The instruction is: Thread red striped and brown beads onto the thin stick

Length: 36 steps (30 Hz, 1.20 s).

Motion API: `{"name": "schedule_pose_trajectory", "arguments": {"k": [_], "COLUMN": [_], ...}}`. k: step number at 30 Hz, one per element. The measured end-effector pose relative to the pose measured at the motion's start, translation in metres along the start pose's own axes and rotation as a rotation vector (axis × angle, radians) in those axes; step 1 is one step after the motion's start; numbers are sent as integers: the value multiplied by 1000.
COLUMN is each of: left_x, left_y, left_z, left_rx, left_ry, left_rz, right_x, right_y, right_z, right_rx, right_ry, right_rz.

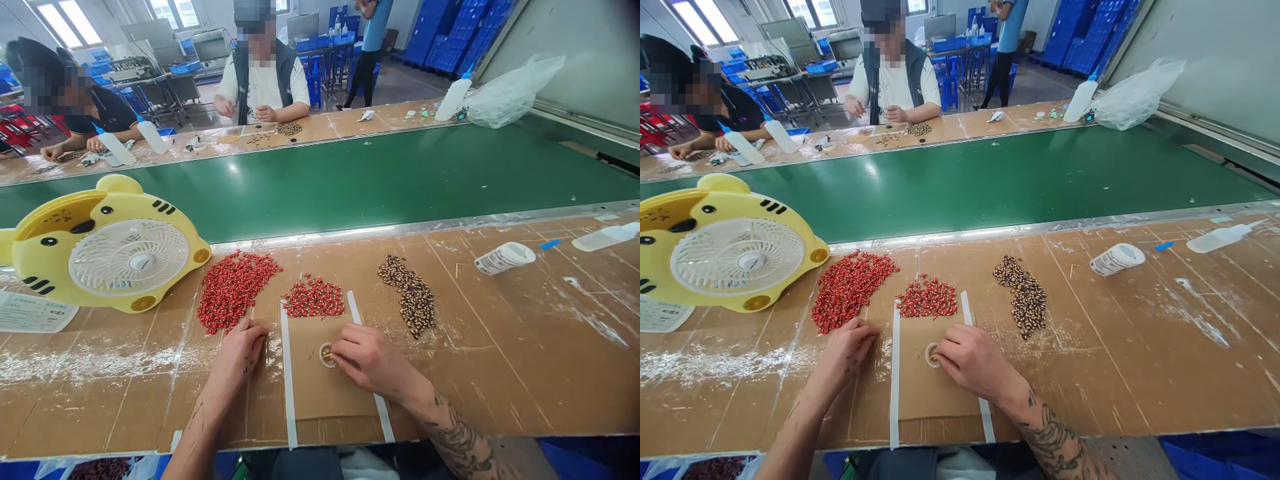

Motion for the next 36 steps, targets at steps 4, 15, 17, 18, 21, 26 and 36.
{"name": "schedule_pose_trajectory", "arguments": {"k": [4,15,17,18,21,26,36], "left_x": [7,-49,-50,-50,-53,-60,-68], "left_y": [-3,-30,-31,-31,-36,-43,-53], "left_z": [5,-17,-23,-24,-24,-22,-31], "left_rx": [124,651,637,637,684,716,697], "left_ry": [-304,-1475,-1502,-1507,-1499,-1477,-1430], "left_rz": [-100,-211,-205,-204,-171,-116,-113], "right_x": [-1,2,2,1,1,-2,1], "right_y": [3,4,4,4,4,4,5], "right_z": [-3,-2,-1,0,2,1,0], "right_rx": [-24,-3,35,55,80,91,97], "right_ry": [123,144,99,93,75,48,29], "right_rz": [10,-102,-90,-69,-65,-44,-23]}}
Point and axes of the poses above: each hand's wrist, its own y-axis towards the middle knuckle, its own x-axis out of the back of the hand, z = x × y, the point moved 8 cm from there along y, towards the middle knuckle, and after that the axes turned 11 degrees about -z, right-handed, at the moved point
